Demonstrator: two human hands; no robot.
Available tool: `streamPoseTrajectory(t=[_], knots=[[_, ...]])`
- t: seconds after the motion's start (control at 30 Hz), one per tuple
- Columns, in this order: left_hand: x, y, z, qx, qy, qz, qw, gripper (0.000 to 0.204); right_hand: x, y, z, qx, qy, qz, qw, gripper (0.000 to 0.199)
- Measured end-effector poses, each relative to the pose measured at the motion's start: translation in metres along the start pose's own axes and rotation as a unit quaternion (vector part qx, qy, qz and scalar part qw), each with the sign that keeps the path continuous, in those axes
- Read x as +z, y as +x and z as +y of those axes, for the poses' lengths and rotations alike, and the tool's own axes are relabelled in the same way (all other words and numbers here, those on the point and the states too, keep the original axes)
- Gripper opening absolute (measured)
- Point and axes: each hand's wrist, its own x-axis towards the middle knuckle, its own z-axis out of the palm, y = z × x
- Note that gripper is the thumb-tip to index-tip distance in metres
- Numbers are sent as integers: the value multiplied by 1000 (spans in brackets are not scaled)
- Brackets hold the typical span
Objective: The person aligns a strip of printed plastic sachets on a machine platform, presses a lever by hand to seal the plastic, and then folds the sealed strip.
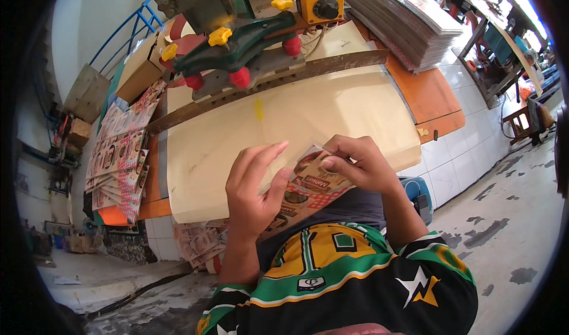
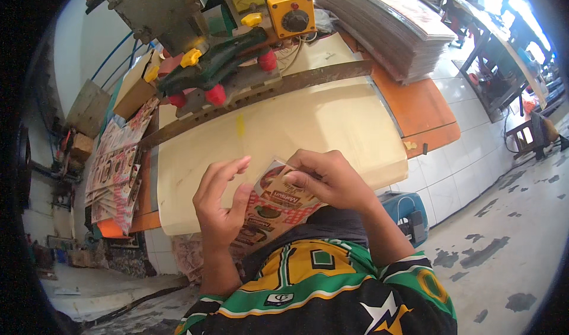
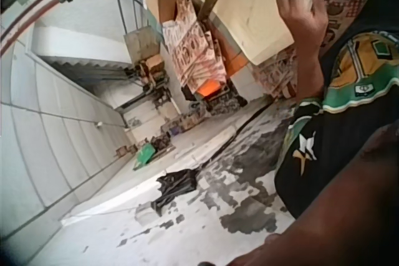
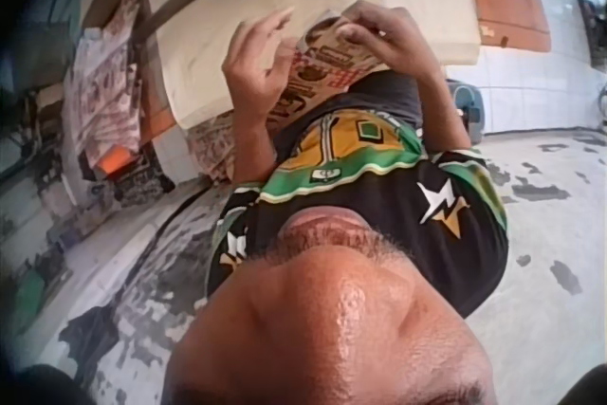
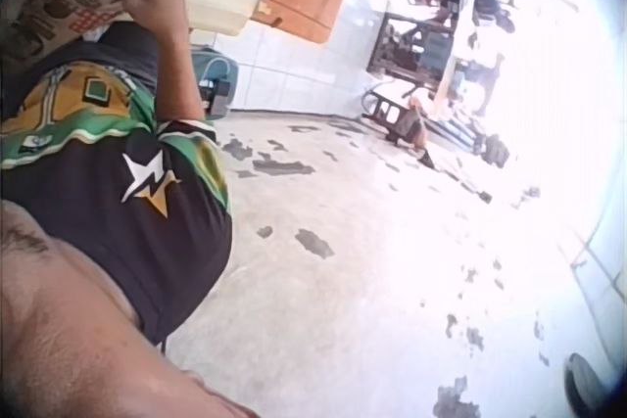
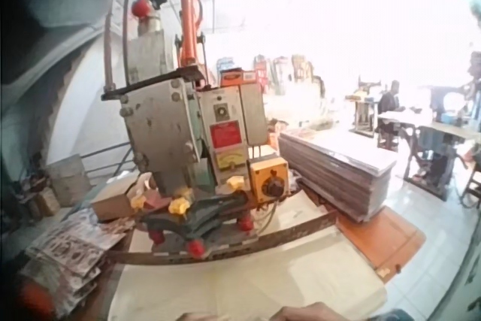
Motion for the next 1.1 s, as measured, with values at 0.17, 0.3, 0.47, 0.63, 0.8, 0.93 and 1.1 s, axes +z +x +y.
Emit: streamPoseTrajectory(t=[0.17, 0.3, 0.47, 0.63, 0.8, 0.93, 1.1], knots=[[10, 16, 5, 14, 22, -14, 1000, 24, 10, -3, 0, 8, 1, -8, 1000, 16], [14, 16, 3, -1, -4, -25, 1000, 13, 12, -4, 2, 9, 5, -11, 1000, 17], [18, 12, -1, -19, -45, -3, 999, 6, 13, -3, 0, 9, -17, -21, 1000, 17], [15, 9, -3, -46, -109, -9, 993, 12, 18, -1, -2, -22, -28, -35, 999, 17], [10, 1, -12, -69, -177, -44, 981, 15, 21, -2, 0, -21, -19, -50, 998, 18], [8, -4, -14, -109, -252, -54, 960, 15, 22, -1, -1, -32, -13, -70, 997, 18], [2, -4, -18, -129, -262, -107, 950, 14, 26, -3, 6, -37, -9, -73, 997, 18]])
